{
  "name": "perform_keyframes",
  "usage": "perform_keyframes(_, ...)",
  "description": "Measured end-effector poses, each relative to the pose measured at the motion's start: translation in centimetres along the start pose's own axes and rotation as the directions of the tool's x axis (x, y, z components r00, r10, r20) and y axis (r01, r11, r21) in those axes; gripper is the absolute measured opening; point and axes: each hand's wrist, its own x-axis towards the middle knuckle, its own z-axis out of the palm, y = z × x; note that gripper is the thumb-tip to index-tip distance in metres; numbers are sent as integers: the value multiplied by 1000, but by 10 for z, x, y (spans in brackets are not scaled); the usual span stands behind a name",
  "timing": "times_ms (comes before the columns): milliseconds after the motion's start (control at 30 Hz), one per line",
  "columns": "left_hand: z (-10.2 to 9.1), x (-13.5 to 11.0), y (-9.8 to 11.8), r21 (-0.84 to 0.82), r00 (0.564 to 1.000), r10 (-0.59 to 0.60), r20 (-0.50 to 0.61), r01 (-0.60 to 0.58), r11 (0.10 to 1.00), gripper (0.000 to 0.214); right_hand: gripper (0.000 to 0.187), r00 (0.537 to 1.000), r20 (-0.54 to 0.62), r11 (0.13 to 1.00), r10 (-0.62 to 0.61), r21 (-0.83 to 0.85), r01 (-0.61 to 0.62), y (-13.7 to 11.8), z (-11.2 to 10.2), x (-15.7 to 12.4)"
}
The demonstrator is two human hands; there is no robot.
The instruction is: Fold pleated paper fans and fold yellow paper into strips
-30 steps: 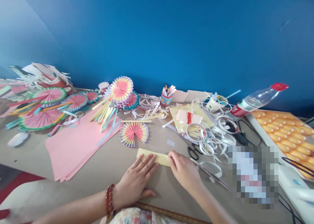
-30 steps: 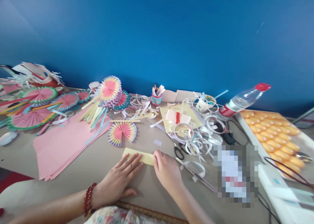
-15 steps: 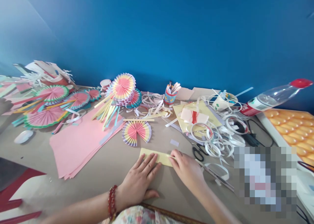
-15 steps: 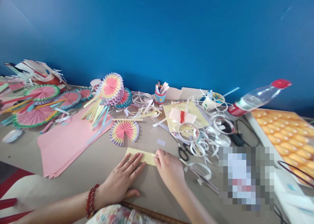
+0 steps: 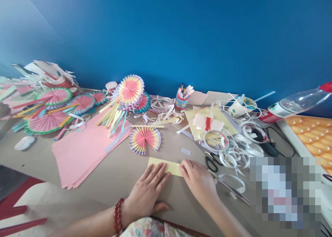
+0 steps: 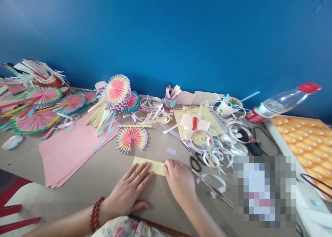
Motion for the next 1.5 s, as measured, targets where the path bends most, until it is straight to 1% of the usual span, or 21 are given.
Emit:
perform_keyframes(200, 0, 1, 1, -1, 1000, -8, -6, 8, 1000, 87, 22, 1000, -17, 1000, 8, 31, -8, 0, 1, 3)
perform_keyframes(667, -1, 0, 1, -31, 999, -31, 11, 31, 999, 88, 24, 999, -54, 1000, 9, -6, -9, -2, 2, 4)
perform_keyframes(833, -1, 0, 1, -30, 1000, -28, 8, 28, 999, 87, 24, 999, -44, 1000, 13, 7, -12, -2, 2, 4)
perform_keyframes(1000, 1, 0, 2, -9, 999, -32, 15, 32, 999, 87, 24, 999, -47, 1000, 22, 13, -22, -3, -2, 4)
perform_keyframes(1233, 3, -1, 2, -9, 999, -37, -9, 37, 999, 89, 19, 997, -54, 998, 63, 22, -62, -6, -7, -1)
perform_keyframes(1367, 5, -1, 1, -3, 999, -33, -20, 33, 999, 88, 17, 996, -57, 997, 73, 17, -72, -5, -7, -4)
perform_keyframes(1500, 5, -1, 1, 5, 999, -36, -23, 36, 999, 88, 11, 995, -63, 997, 78, 13, -77, -3, -5, -4)
